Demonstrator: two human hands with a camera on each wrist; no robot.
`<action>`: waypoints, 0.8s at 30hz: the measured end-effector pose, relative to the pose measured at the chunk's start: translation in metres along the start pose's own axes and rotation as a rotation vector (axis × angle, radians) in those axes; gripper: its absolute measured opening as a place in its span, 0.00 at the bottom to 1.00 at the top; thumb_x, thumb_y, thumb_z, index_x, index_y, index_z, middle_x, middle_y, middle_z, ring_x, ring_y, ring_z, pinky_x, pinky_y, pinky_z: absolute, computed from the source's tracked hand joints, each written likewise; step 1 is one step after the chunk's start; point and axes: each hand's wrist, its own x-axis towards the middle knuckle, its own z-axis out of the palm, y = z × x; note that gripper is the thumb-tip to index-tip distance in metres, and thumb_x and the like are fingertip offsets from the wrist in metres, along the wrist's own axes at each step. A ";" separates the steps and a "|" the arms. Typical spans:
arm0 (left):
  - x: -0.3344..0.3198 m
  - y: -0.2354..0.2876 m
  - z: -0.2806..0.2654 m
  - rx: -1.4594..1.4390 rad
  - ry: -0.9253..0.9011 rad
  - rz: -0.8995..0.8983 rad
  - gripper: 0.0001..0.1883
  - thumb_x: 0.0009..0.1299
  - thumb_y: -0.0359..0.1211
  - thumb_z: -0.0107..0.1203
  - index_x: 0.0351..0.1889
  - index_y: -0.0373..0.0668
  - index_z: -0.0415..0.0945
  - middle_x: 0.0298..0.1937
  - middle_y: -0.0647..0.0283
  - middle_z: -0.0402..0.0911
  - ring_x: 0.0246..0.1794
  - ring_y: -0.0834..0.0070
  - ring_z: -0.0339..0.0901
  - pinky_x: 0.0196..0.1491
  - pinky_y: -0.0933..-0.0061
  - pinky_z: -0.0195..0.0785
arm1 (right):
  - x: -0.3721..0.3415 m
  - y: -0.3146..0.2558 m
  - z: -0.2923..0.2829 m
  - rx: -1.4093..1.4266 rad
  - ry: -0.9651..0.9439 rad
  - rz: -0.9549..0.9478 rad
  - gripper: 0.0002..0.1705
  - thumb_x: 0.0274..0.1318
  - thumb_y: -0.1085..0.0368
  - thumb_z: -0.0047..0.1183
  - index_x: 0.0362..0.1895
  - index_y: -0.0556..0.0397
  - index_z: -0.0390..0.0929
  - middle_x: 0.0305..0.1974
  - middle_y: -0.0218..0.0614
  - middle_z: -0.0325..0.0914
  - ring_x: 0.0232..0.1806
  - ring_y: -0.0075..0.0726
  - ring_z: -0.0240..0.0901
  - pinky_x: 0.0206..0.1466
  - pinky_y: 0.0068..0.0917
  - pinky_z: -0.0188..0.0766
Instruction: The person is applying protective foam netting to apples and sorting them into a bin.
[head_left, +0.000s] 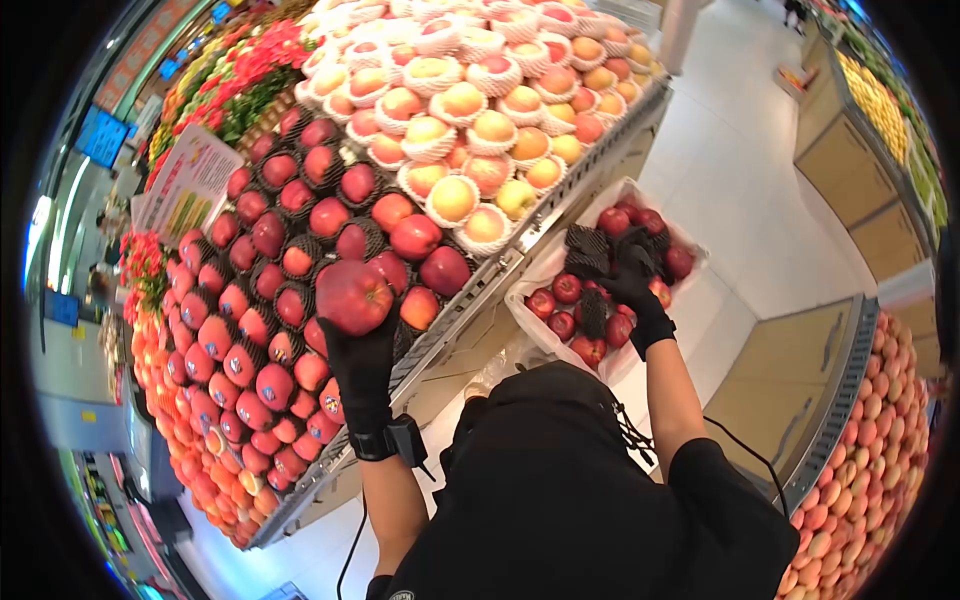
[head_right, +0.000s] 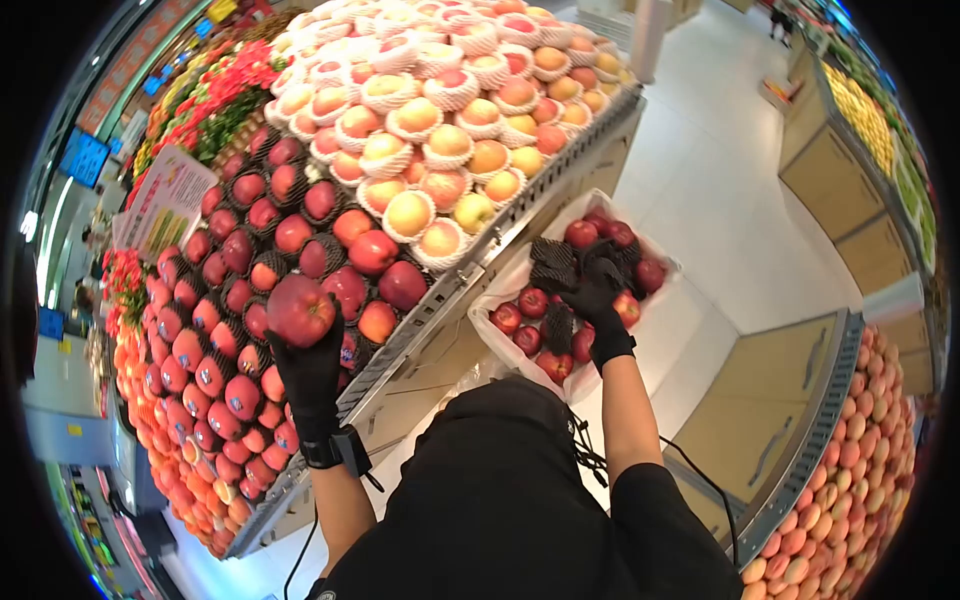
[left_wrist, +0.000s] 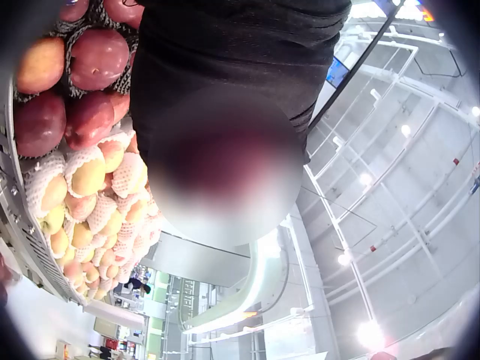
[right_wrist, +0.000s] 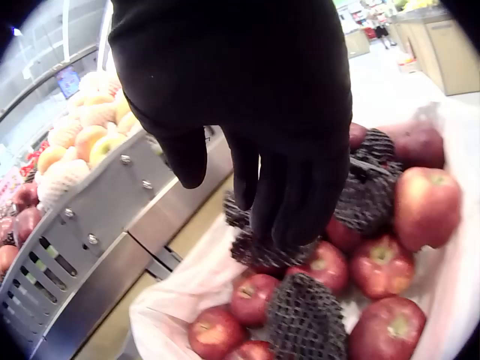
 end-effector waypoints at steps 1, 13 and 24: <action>-0.004 -0.004 0.001 0.106 -0.017 0.079 0.23 0.73 0.39 0.49 0.64 0.45 0.64 0.61 0.62 0.71 0.58 0.68 0.71 0.65 0.63 0.55 | -0.009 0.015 0.000 0.039 -0.004 0.092 0.10 0.54 0.60 0.57 0.30 0.53 0.77 0.20 0.29 0.71 0.22 0.29 0.69 0.28 0.34 0.69; -0.030 -0.041 0.019 -1.550 0.032 -0.514 0.32 0.72 0.44 0.48 0.66 0.32 0.55 0.66 0.53 0.62 0.65 0.61 0.59 0.72 0.63 0.45 | 0.001 0.086 0.063 0.005 0.393 0.124 0.20 0.45 0.63 0.57 0.46 0.48 0.79 0.42 0.51 0.77 0.43 0.55 0.76 0.46 0.45 0.73; -0.064 -0.062 0.006 -1.652 0.179 -0.689 0.14 0.70 0.29 0.48 0.52 0.31 0.69 0.52 0.56 0.74 0.50 0.69 0.72 0.54 0.68 0.68 | 0.032 0.030 0.078 -0.411 0.414 -0.147 0.23 0.41 0.60 0.61 0.45 0.55 0.79 0.52 0.55 0.72 0.55 0.58 0.68 0.59 0.50 0.64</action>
